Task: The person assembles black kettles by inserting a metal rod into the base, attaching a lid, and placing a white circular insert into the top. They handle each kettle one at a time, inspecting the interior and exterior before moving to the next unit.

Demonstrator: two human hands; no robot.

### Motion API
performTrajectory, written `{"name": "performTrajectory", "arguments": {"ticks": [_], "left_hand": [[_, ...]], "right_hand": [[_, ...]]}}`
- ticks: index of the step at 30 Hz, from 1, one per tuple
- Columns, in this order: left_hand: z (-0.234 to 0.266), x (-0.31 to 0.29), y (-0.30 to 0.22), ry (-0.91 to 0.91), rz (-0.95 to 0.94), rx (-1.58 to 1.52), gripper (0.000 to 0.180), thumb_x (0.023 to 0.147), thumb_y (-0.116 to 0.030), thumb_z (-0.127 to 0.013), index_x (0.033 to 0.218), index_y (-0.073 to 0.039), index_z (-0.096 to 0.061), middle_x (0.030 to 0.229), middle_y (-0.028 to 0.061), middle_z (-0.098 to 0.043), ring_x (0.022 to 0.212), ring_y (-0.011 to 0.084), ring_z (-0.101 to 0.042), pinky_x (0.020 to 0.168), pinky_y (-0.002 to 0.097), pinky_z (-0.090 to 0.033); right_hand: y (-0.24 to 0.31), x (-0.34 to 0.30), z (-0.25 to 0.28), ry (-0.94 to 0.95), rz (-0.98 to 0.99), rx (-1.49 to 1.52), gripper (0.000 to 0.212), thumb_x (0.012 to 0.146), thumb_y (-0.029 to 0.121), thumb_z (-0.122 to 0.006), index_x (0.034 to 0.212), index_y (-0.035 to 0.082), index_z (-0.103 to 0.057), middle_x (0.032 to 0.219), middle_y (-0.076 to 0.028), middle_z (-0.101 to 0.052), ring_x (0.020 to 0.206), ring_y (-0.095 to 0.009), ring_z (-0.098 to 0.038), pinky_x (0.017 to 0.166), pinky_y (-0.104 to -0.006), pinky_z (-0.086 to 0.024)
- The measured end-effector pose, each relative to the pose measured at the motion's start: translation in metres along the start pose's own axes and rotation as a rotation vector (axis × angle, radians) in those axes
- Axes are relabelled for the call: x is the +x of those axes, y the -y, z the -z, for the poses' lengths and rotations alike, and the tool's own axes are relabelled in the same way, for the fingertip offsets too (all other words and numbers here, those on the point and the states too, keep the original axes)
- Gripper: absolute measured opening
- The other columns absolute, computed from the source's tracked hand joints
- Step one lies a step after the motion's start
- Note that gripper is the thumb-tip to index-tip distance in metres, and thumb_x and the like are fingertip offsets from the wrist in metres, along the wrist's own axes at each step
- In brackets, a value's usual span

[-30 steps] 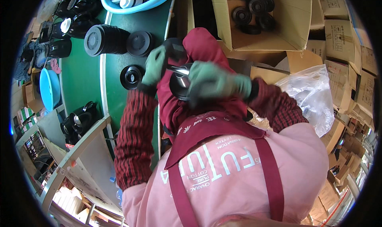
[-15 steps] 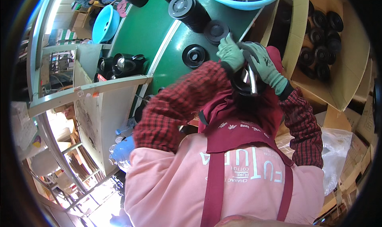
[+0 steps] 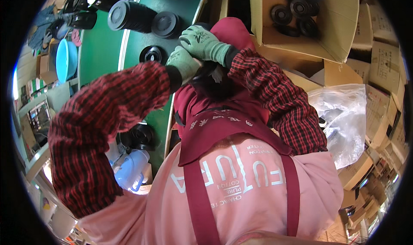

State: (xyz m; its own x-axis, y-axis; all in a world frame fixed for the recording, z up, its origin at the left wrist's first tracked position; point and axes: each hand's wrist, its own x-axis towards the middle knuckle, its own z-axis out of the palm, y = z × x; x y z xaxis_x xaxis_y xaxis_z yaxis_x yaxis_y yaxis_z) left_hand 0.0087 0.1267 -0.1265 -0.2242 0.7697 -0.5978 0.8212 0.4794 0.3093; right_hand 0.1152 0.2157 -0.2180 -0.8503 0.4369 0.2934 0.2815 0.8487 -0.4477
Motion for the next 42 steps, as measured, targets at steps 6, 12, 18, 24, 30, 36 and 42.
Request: {"name": "performTrajectory", "arguments": {"ticks": [6, 12, 18, 24, 30, 36, 42], "left_hand": [[0.008, -0.018, 0.0, -0.05, -0.169, -0.063, 0.035, 0.091, -0.009, -0.065, 0.124, 0.002, -0.061, 0.114, 0.0302, -0.072, 0.115, 0.0502, -0.069, 0.095, 0.0507, -0.055], [0.017, -0.004, 0.03, -0.042, -0.591, 0.019, 0.03, 0.092, -0.009, -0.064, 0.121, -0.004, -0.059, 0.112, 0.0231, -0.067, 0.109, 0.0476, -0.066, 0.09, 0.0542, -0.054], [0.019, 0.04, 0.072, -0.135, -1.046, 0.173, 0.044, 0.082, -0.009, -0.071, 0.125, -0.011, -0.062, 0.114, 0.0126, -0.066, 0.109, 0.0369, -0.067, 0.088, 0.0465, -0.059], [0.049, 0.025, 0.032, -0.273, -0.94, -0.196, 0.077, 0.079, -0.006, -0.08, 0.151, -0.006, -0.052, 0.134, 0.0194, -0.064, 0.127, 0.0404, -0.062, 0.108, 0.0463, -0.052], [-0.025, -0.009, 0.078, -0.18, -0.561, -0.983, 0.103, 0.081, -0.017, -0.091, 0.166, -0.005, -0.033, 0.168, 0.0203, -0.038, 0.157, 0.0354, -0.038, 0.127, 0.0477, -0.035], [-0.051, -0.05, 0.049, -0.325, -0.823, -0.603, 0.098, 0.061, -0.034, -0.105, 0.146, -0.011, -0.06, 0.167, 0.0273, -0.036, 0.153, 0.0463, -0.043, 0.123, 0.054, -0.043], [-0.048, -0.091, 0.119, -0.762, -0.571, -1.131, 0.093, 0.071, -0.032, -0.102, 0.146, -0.01, -0.053, 0.166, 0.0207, -0.041, 0.151, 0.0357, -0.046, 0.121, 0.051, -0.044]], "right_hand": [[0.004, -0.017, 0.017, -0.094, -0.192, 0.042, 0.034, 0.1, 0.04, -0.06, 0.096, 0.012, -0.08, 0.106, -0.007, -0.076, 0.111, -0.028, -0.065, 0.104, -0.0448, -0.046], [0.022, -0.036, 0.049, -0.047, -0.348, -0.152, 0.037, 0.097, 0.046, -0.065, 0.089, 0.013, -0.077, 0.087, -0.007, -0.075, 0.097, -0.025, -0.066, 0.089, -0.0449, -0.045], [0.076, -0.04, 0.077, 0.098, -0.496, -0.357, 0.041, 0.101, 0.054, -0.062, 0.095, 0.014, -0.069, 0.088, -0.009, -0.072, 0.083, -0.026, -0.067, 0.081, -0.0431, -0.044], [-0.016, -0.045, 0.085, 0.083, -0.328, -0.043, 0.043, 0.103, 0.051, -0.06, 0.109, 0.01, -0.074, 0.101, -0.011, -0.075, 0.102, -0.032, -0.073, 0.092, -0.0487, -0.054], [-0.095, -0.012, 0.02, -0.14, -0.686, -0.15, 0.034, 0.102, 0.043, -0.066, 0.115, 0.011, -0.068, 0.112, -0.016, -0.073, 0.105, -0.038, -0.07, 0.093, -0.0509, -0.055], [-0.138, 0.08, -0.07, -0.107, -0.948, 0.081, 0.045, 0.101, 0.043, -0.061, 0.128, 0.007, -0.063, 0.125, -0.027, -0.07, 0.117, -0.047, -0.067, 0.1, -0.0576, -0.053], [-0.093, 0.084, -0.037, -0.055, -0.715, -0.147, 0.048, 0.104, 0.034, -0.067, 0.142, 0.006, -0.058, 0.132, -0.023, -0.063, 0.118, -0.042, -0.065, 0.104, -0.046, -0.053]]}}
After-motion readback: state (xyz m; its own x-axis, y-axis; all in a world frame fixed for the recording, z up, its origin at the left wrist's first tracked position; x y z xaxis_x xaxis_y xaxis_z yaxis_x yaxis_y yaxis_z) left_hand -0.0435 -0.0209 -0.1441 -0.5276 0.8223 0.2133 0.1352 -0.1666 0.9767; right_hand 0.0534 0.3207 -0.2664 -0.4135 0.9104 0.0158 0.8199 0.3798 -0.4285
